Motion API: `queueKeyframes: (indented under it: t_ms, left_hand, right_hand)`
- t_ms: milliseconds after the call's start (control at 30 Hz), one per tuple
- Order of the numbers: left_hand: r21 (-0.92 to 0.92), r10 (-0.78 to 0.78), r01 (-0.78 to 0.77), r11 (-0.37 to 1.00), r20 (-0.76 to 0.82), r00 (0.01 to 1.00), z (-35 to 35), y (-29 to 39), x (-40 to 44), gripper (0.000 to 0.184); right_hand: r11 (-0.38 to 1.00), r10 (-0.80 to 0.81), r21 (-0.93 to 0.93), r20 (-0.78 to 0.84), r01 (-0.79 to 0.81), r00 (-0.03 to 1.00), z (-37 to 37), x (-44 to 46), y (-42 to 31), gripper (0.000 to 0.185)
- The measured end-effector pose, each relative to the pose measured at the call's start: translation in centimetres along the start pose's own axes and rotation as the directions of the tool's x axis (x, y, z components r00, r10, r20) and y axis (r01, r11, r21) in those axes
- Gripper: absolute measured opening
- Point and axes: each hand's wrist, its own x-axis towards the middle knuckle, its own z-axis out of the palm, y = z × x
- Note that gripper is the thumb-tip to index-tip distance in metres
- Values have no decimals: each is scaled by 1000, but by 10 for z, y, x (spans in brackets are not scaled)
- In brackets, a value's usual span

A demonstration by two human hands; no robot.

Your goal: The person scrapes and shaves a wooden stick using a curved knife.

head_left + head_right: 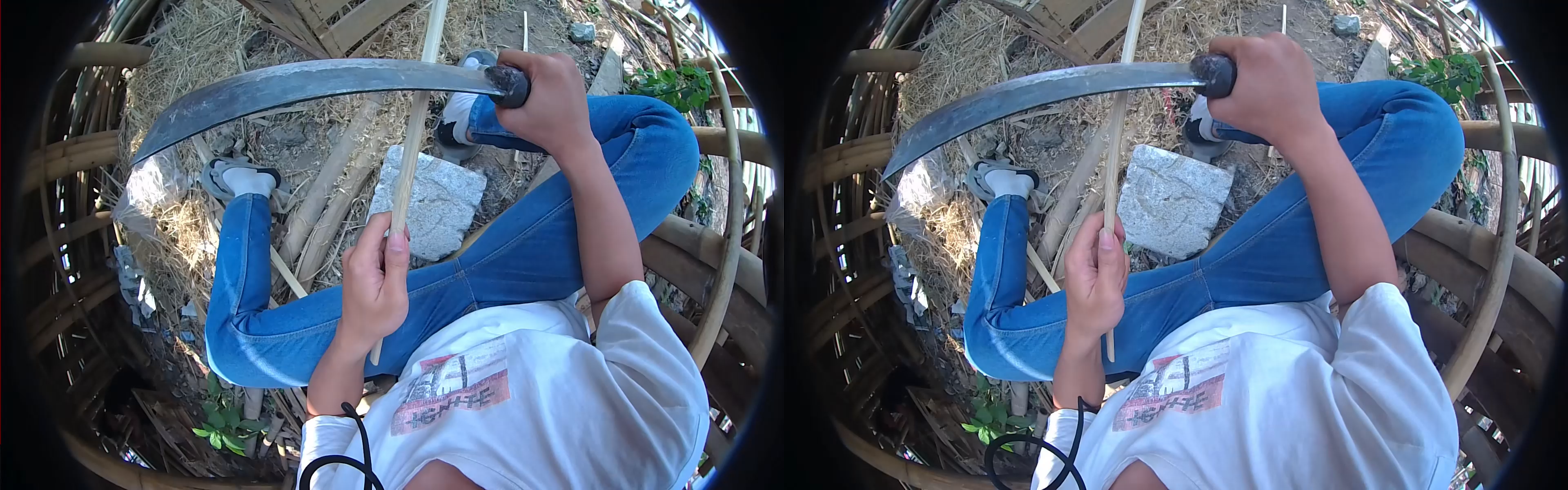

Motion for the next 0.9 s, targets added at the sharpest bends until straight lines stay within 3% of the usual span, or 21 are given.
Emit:
queueKeyframes:
  t_ms: [367, 567, 833, 900]
  left_hand:
    - [-55, 80, -79, 995, 15, 997, 4, -3, 1, 30]
    - [-33, 13, -13, 999, 2, 1000, -3, 4, -4, 21]
    - [-46, 44, -45, 998, -26, 999, -1, 3, -4, 23]
    - [-68, 50, -52, 996, -36, 998, 0, 0, -3, 24]
  right_hand:
    - [997, -61, -55, -89, 56, 994, -2, 4, 9, 20]
    - [989, 128, -43, -200, -140, 971, -14, 14, 36, 22]
    - [990, 136, 45, -176, -130, 975, -16, 11, 19, 21]
    - [998, 59, 10, -202, -58, 978, -4, 7, 20, 20]
